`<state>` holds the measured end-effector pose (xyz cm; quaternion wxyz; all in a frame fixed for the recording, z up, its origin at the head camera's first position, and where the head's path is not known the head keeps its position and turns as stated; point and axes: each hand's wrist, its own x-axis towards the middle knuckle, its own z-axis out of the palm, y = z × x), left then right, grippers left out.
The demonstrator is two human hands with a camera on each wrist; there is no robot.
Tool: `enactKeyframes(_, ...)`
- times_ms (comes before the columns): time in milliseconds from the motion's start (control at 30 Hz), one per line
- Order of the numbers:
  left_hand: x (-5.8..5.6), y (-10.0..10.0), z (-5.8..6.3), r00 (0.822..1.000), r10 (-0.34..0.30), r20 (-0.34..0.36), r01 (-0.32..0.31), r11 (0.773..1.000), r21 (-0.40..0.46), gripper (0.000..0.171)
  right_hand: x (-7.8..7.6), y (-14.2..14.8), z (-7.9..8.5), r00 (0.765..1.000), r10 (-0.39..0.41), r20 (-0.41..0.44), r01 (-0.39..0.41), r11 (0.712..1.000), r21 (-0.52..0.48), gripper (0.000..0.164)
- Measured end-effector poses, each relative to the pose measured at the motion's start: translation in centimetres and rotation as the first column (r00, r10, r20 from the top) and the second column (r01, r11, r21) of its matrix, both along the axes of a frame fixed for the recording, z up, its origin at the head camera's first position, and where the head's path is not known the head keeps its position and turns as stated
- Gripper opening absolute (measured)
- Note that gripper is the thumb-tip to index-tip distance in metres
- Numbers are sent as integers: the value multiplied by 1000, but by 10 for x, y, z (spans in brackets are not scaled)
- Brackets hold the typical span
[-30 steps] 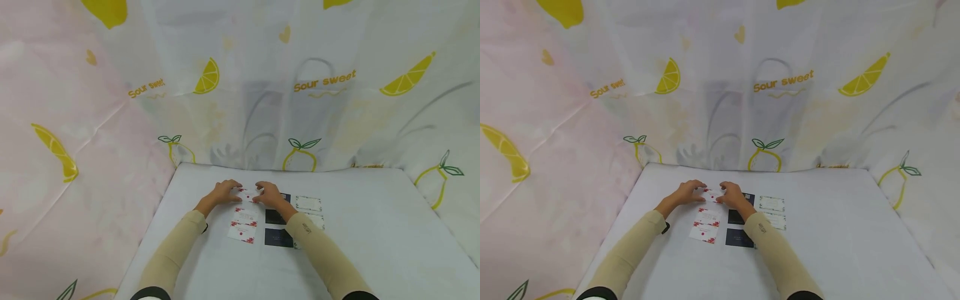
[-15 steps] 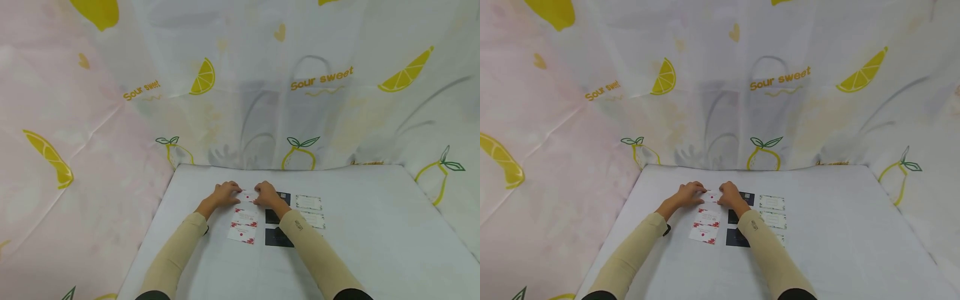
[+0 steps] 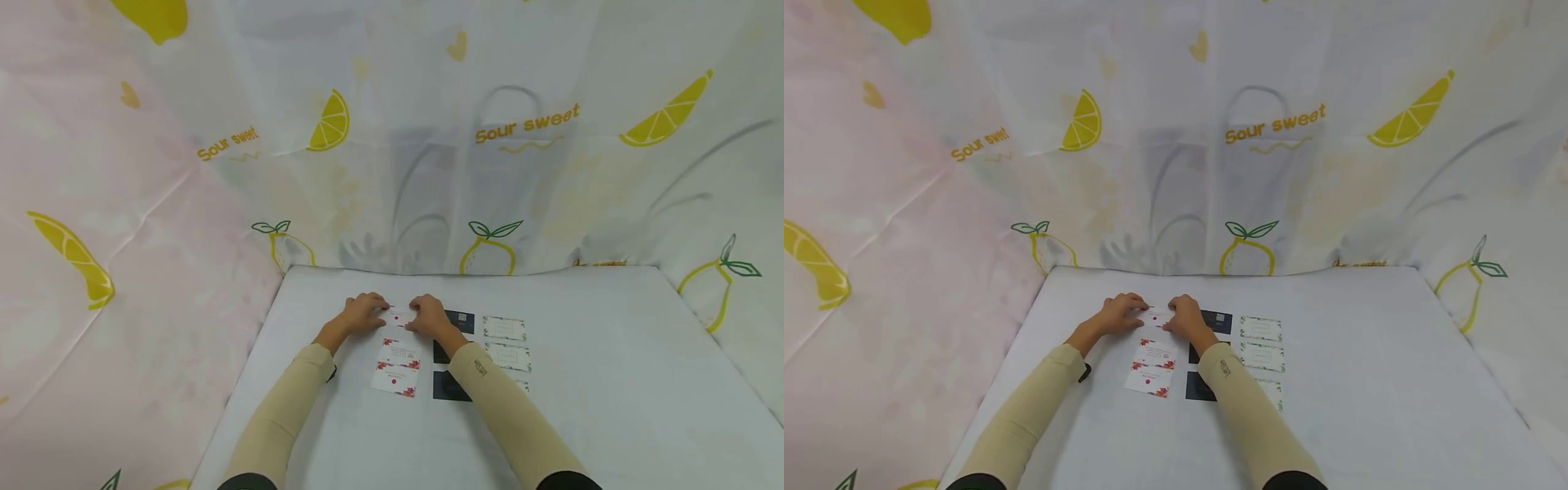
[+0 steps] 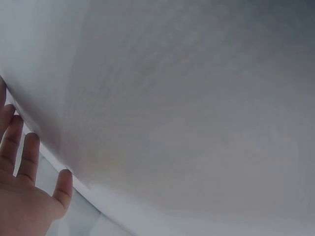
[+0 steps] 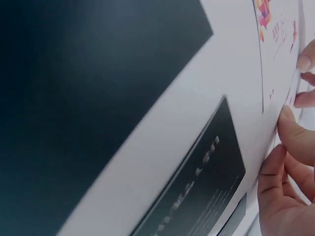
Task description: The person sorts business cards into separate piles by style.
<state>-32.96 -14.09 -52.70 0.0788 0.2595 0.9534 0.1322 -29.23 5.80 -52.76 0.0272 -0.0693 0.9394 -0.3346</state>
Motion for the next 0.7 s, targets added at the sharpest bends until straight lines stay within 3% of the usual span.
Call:
enactKeyframes(167,-3,0,1,1000,13,20,-13,1000,-3,37,0,0,1,1000,6,13,-6,1000,6,48)
enactKeyframes(533,1,0,11,996,18,93,-25,997,74,35,-3,4,-3,991,-53,123,69,989,-134,48)
enactKeyframes(700,-2,-1,6,991,49,122,-57,996,63,37,-3,5,-4,990,-59,129,79,985,-152,50)
